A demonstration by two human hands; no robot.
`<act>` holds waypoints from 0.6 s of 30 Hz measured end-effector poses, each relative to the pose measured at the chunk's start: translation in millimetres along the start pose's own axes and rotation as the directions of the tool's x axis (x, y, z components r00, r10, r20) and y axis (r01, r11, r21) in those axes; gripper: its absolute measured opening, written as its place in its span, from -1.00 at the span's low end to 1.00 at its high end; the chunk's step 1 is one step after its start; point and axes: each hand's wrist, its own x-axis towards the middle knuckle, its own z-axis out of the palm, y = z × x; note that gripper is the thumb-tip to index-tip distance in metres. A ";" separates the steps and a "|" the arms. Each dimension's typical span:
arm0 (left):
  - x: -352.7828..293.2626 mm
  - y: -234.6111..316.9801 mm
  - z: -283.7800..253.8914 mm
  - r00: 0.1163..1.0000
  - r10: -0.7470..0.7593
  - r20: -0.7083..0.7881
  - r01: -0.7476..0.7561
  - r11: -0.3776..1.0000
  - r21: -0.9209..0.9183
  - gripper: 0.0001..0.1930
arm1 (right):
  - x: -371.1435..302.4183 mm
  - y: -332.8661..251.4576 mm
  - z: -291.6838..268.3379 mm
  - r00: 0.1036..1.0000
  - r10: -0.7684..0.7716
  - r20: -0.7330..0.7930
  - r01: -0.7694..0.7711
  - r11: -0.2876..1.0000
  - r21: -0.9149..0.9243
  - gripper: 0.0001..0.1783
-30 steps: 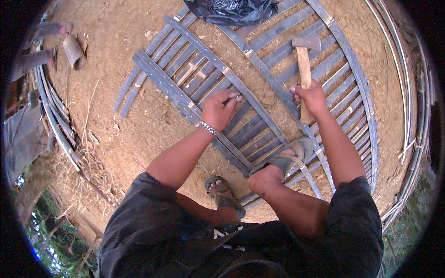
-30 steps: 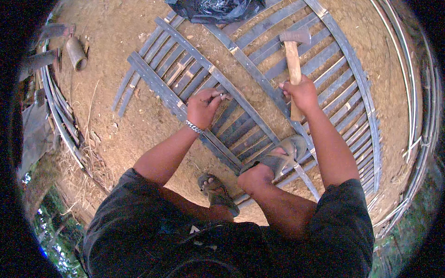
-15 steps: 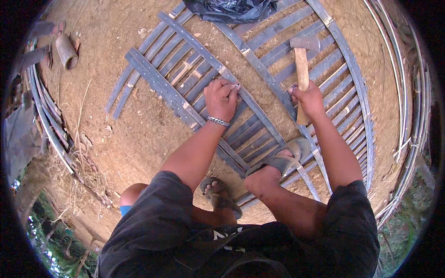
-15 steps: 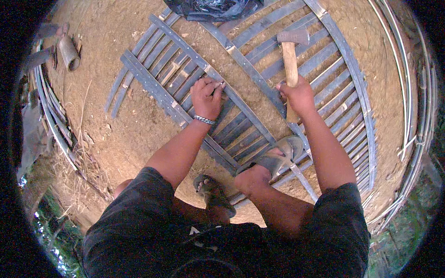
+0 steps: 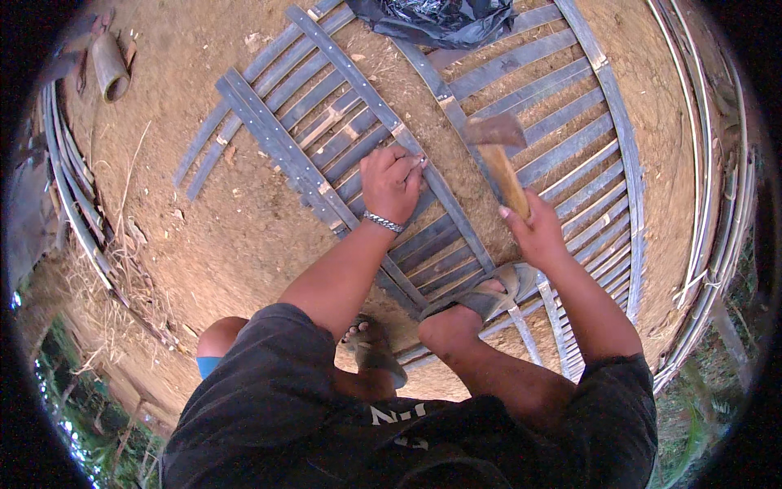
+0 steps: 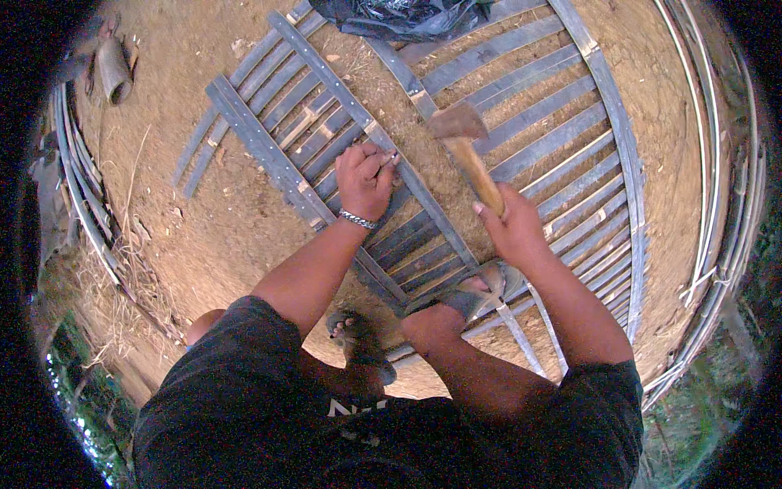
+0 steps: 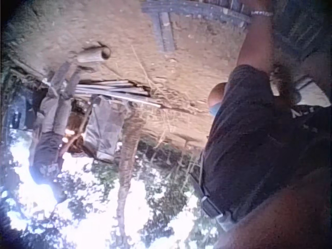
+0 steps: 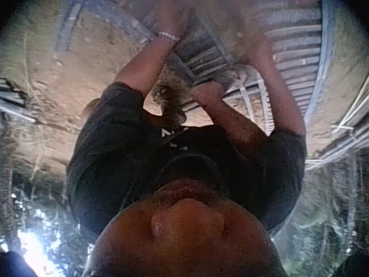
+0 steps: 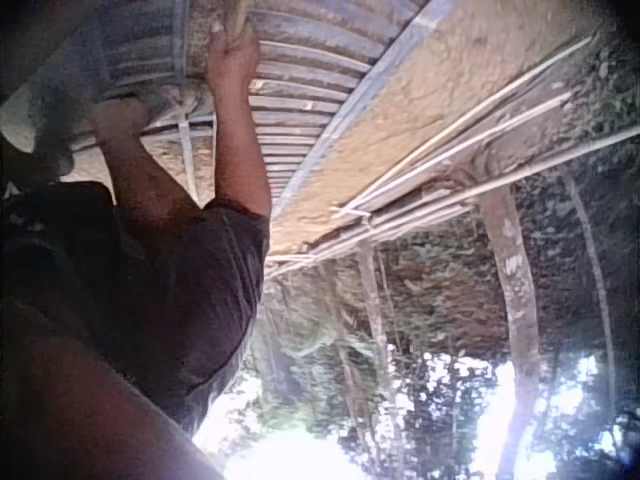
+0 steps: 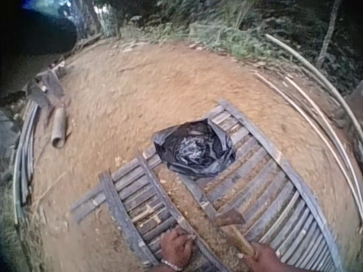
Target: The person sits on the ground and uses a hammer to drive nails into a wooden lattice structure. They repeatedly pick up nails from a black bag, position them on the wooden slats, and hammer them in to secure the frame.
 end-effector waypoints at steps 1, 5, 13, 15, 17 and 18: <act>0.2 -0.9 0.1 1.000 0.007 -0.007 -0.007 1.000 0.003 -0.84 | -0.8 -4.0 2.7 0.999 -0.023 0.024 0.023 1.000 -0.009 -0.64; -0.1 0.1 1.1 1.000 0.025 -0.004 -0.025 1.000 0.018 -0.82 | -2.8 -18.4 13.6 0.993 -0.024 0.118 0.015 0.997 0.073 -0.66; -0.9 -3.0 -2.6 0.999 0.041 0.006 -0.041 0.999 0.017 -0.83 | -6.3 -10.3 -4.5 0.984 0.108 0.144 -0.129 0.980 0.149 -0.66; 0.4 -0.8 -2.1 0.999 0.043 0.013 -0.043 0.998 0.034 -0.84 | -9.0 1.4 -26.7 0.985 0.129 0.114 -0.142 0.983 0.116 -0.61; 0.7 -2.4 -0.8 0.999 0.053 0.004 -0.053 0.998 0.040 -0.85 | -10.7 -2.1 -44.9 0.980 0.186 0.073 -0.197 0.962 0.187 -0.61; -0.8 -2.4 -0.5 0.998 0.056 0.005 -0.056 0.998 0.039 -0.85 | -11.6 -3.7 -53.3 0.973 0.224 0.054 -0.230 0.958 0.170 -0.62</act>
